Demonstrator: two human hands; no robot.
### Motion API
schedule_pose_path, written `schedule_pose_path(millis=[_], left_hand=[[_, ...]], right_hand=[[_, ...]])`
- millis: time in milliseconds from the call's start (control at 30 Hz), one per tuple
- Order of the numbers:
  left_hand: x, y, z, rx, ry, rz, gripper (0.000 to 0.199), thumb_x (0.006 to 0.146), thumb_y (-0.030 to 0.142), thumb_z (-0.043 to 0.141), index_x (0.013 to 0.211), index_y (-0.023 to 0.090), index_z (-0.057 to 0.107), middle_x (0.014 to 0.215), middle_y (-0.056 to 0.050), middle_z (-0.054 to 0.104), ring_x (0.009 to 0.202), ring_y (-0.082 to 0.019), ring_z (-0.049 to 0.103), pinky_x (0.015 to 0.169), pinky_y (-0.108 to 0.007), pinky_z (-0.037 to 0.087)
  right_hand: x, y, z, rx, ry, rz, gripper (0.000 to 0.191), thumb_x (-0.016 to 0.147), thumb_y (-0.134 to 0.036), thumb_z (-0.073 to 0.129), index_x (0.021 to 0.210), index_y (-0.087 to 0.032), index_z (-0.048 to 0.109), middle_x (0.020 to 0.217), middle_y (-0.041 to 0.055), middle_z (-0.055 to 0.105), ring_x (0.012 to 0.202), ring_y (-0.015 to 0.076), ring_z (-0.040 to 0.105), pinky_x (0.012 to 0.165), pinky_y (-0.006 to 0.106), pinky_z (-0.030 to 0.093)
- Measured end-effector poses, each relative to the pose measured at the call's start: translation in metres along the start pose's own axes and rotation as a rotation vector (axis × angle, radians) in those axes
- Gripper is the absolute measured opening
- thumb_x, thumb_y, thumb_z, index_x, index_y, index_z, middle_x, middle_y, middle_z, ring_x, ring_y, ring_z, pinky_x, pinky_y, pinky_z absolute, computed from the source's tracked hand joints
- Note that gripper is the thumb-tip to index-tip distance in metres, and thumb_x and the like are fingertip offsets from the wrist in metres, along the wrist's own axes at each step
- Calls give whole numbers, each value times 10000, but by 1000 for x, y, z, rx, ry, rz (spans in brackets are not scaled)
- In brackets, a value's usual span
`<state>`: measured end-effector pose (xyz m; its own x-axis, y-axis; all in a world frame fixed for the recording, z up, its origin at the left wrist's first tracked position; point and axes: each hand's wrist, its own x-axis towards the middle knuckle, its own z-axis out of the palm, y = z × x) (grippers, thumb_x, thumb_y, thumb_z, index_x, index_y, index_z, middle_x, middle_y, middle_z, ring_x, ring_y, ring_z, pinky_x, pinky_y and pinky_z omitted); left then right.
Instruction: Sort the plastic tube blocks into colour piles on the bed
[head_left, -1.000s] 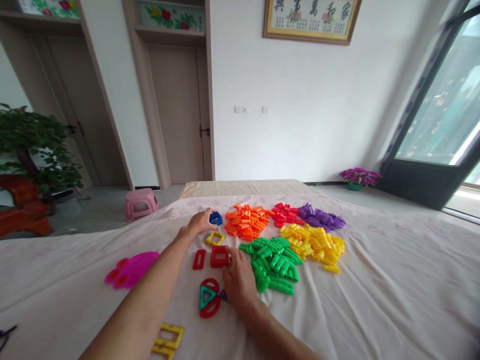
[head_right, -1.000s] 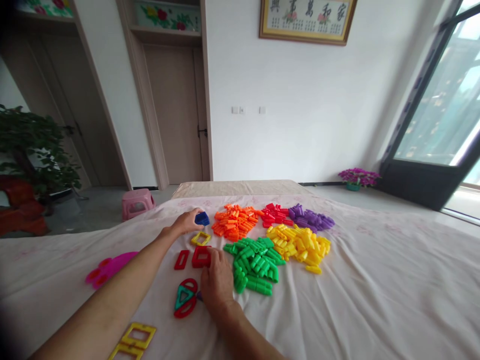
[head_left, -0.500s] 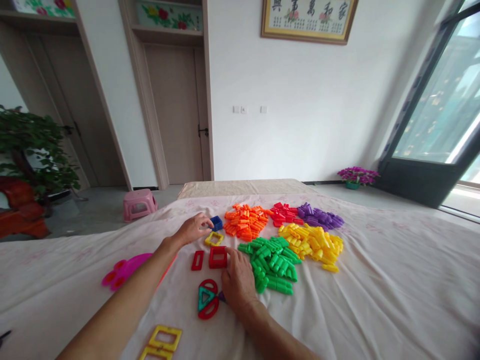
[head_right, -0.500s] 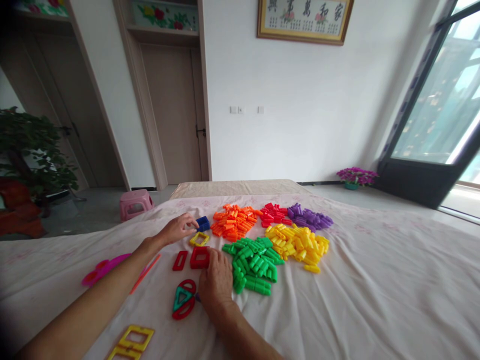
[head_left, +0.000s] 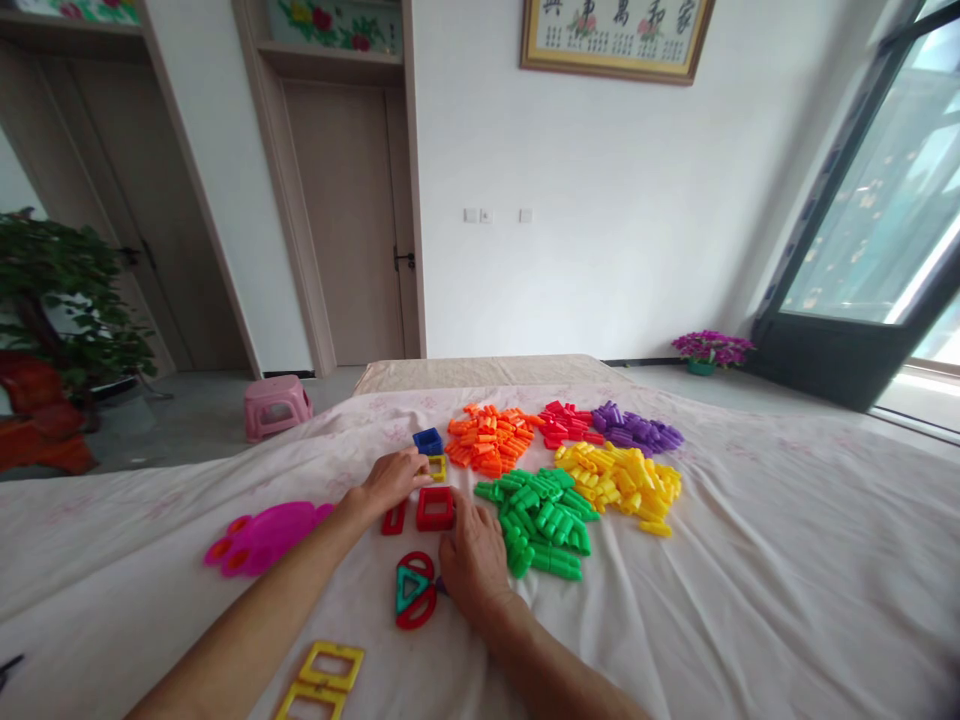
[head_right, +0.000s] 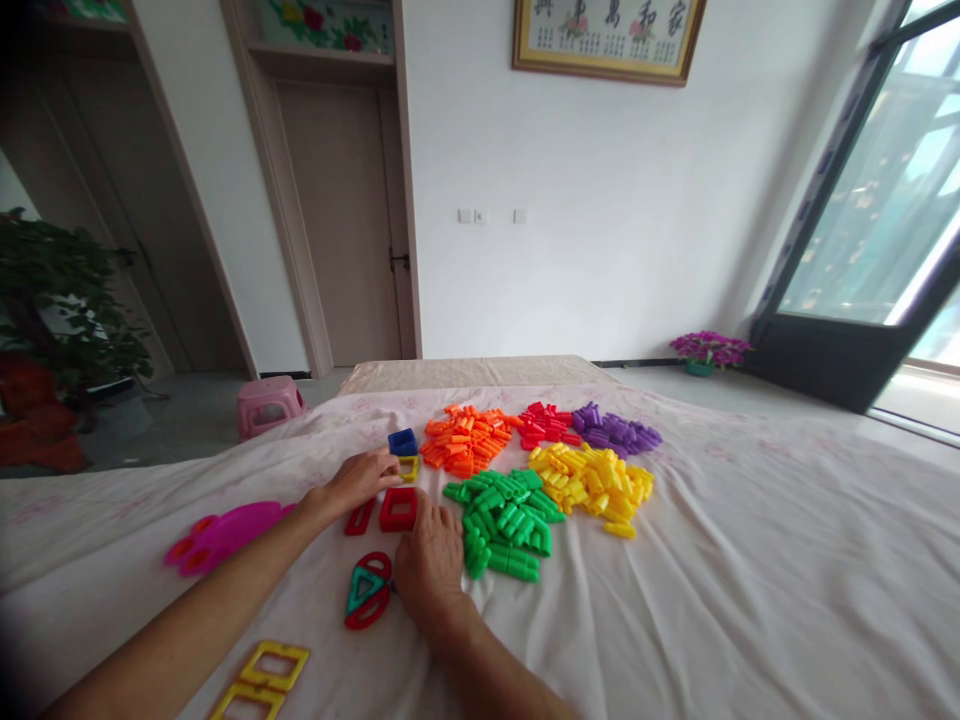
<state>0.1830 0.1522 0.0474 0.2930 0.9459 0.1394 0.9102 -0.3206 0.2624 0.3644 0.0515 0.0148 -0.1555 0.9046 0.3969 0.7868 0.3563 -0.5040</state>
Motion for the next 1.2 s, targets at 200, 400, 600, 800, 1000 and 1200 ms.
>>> schedule_pose_path(millis=[200,400,600,800,1000,1200], left_hand=[[1,7,-4,-36,22,-133,229,870,385,538,914,223,693,954,-63,746,918,-213,684,738,-261,450],[-41,12,-16,-119,-48,-178,538,769,580,621,1204,267,574,937,-13,760,861,-220,709,634,-257,438],[-67,41,-14,10,-23,-156,675,739,450,689,1346,254,469,1067,-85,744,997,-289,697,742,-307,463],[-58,48,-7,2,-10,-182,481,797,298,644,1249,172,539,1132,-170,717,1086,-315,662,861,-353,466],[-54,29,-4,-118,60,-236,618,784,252,674,1364,233,460,1200,-98,698,1114,-234,654,863,-288,477],[-93,13,-24,-301,8,-214,236,817,304,627,1023,201,676,999,-42,751,916,-181,692,768,-244,503]], right_hand=[[-1,1,0,4,27,-11,674,732,-85,499,1396,-201,509,1226,123,664,1084,312,579,925,423,415],[-1,4,2,-23,39,-6,679,756,-96,508,1428,-193,481,1192,146,670,1110,317,571,941,424,407],[1,4,4,-31,32,-42,676,762,-78,495,1433,-154,470,1203,151,666,1153,305,555,1005,419,387],[8,6,3,4,-8,-60,708,728,-66,492,1434,-109,459,1229,169,652,1181,296,553,1018,411,390],[18,12,7,24,-10,-84,717,752,-63,466,1462,-148,413,1293,143,628,1208,272,548,1025,390,380],[13,4,-6,93,39,-134,509,794,-93,472,1284,-192,572,1196,88,663,1119,244,557,975,361,399]])
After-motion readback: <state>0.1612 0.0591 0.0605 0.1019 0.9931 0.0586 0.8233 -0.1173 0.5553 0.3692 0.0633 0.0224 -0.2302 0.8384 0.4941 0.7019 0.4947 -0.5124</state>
